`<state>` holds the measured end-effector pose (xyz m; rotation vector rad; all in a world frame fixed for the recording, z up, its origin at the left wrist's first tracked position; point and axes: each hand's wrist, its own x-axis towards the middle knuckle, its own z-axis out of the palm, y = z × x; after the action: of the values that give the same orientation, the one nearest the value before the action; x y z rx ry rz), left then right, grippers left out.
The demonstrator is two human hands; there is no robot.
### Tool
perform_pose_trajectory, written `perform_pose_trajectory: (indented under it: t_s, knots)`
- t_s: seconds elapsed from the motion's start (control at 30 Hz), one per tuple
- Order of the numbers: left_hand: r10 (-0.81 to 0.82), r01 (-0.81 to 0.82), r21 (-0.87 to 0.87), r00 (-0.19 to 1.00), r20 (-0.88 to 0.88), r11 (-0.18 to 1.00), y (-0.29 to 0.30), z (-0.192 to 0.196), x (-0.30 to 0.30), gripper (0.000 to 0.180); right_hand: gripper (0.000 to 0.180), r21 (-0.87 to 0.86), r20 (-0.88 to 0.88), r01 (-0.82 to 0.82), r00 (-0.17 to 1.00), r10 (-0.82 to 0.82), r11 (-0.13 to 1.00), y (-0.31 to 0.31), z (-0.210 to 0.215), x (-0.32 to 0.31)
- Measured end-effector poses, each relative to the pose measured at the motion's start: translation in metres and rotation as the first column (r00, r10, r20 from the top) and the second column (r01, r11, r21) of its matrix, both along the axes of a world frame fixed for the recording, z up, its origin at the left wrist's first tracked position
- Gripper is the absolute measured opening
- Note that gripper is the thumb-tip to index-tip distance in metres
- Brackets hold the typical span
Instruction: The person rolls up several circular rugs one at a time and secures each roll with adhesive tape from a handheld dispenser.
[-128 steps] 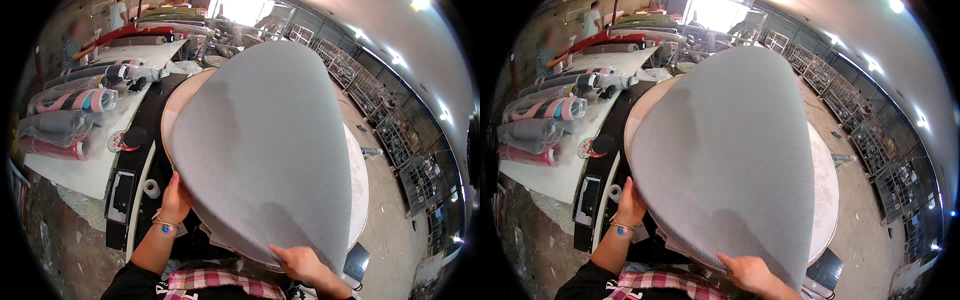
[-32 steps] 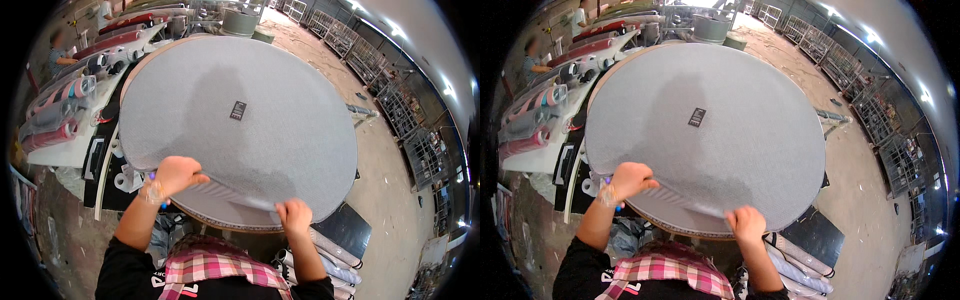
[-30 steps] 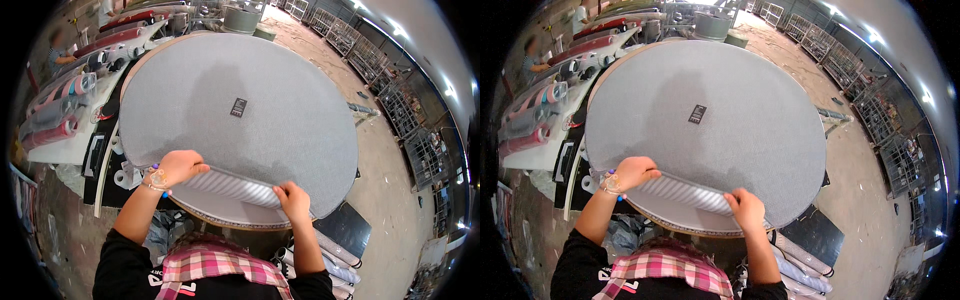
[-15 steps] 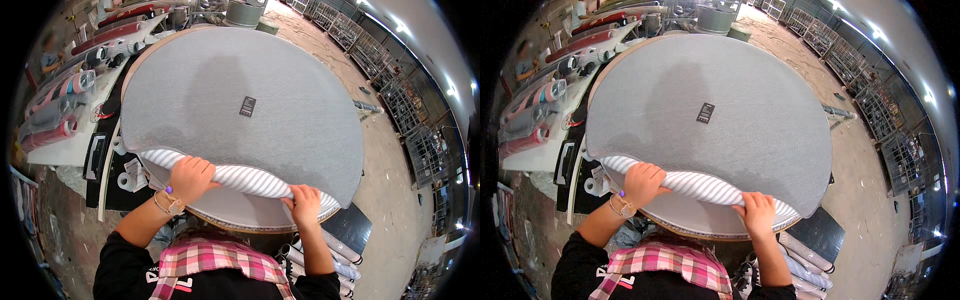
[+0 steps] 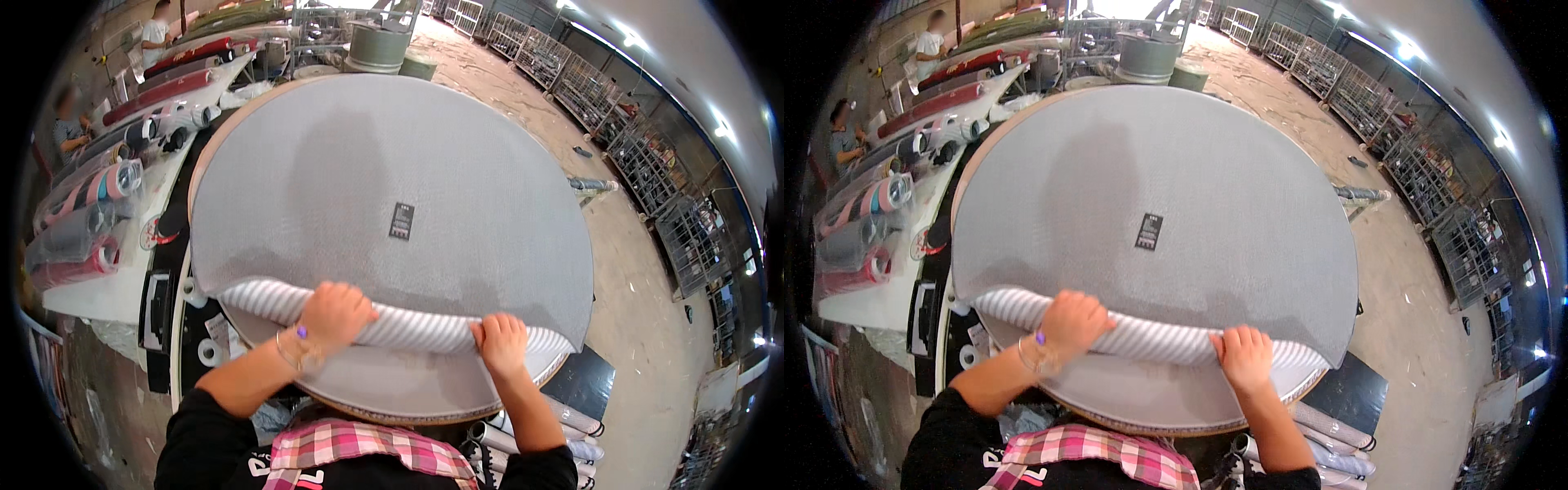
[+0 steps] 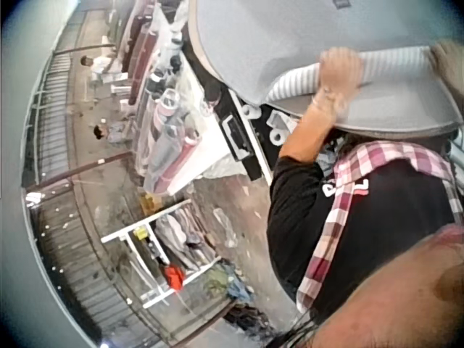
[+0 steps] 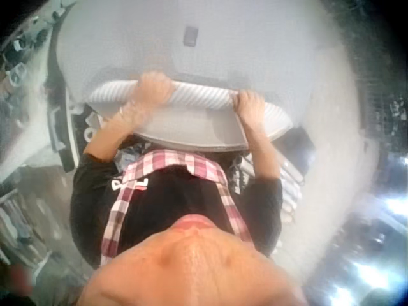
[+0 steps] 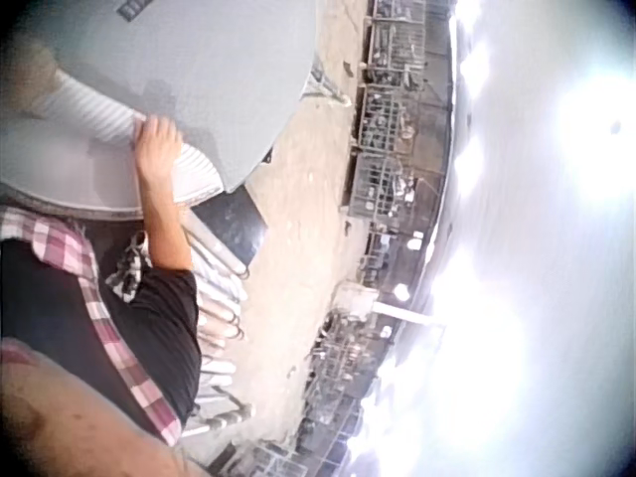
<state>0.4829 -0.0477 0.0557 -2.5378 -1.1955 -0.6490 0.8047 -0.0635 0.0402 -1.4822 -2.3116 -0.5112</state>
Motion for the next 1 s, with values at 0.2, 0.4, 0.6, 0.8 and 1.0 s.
perform_pose_trajectory:
  t_s: [0.2,0.4,0.6,0.8,1.0]
  knots:
    - [0.027,-0.025,0.090,0.999,-0.022,0.996,0.004,-0.005,0.000,0.049,0.061,-0.094,-0.050,-0.016,0.999,0.011,0.995,0.002,0.010,0.006]
    - [0.139,-0.133,-0.562,0.990,-0.032,0.817,0.109,0.016,-0.005,0.063,0.068,-0.462,-0.159,0.012,0.983,-0.096,0.887,0.091,0.037,0.011]
    - [-0.051,0.086,-0.294,0.991,0.125,0.952,0.129,0.005,-0.007,0.049,0.064,-0.007,-0.060,-0.124,0.990,0.124,0.992,0.076,0.034,-0.031]
    - [0.041,-0.041,-0.067,0.999,-0.004,0.997,0.102,0.018,0.009,0.055,0.062,-0.485,-0.208,-0.197,0.972,0.106,0.852,0.147,0.042,-0.010]
    - [-0.056,-0.066,-0.630,0.984,-0.171,0.774,0.174,0.032,-0.003,0.060,0.079,0.095,0.142,-0.033,0.990,0.020,0.995,0.123,0.020,-0.044]
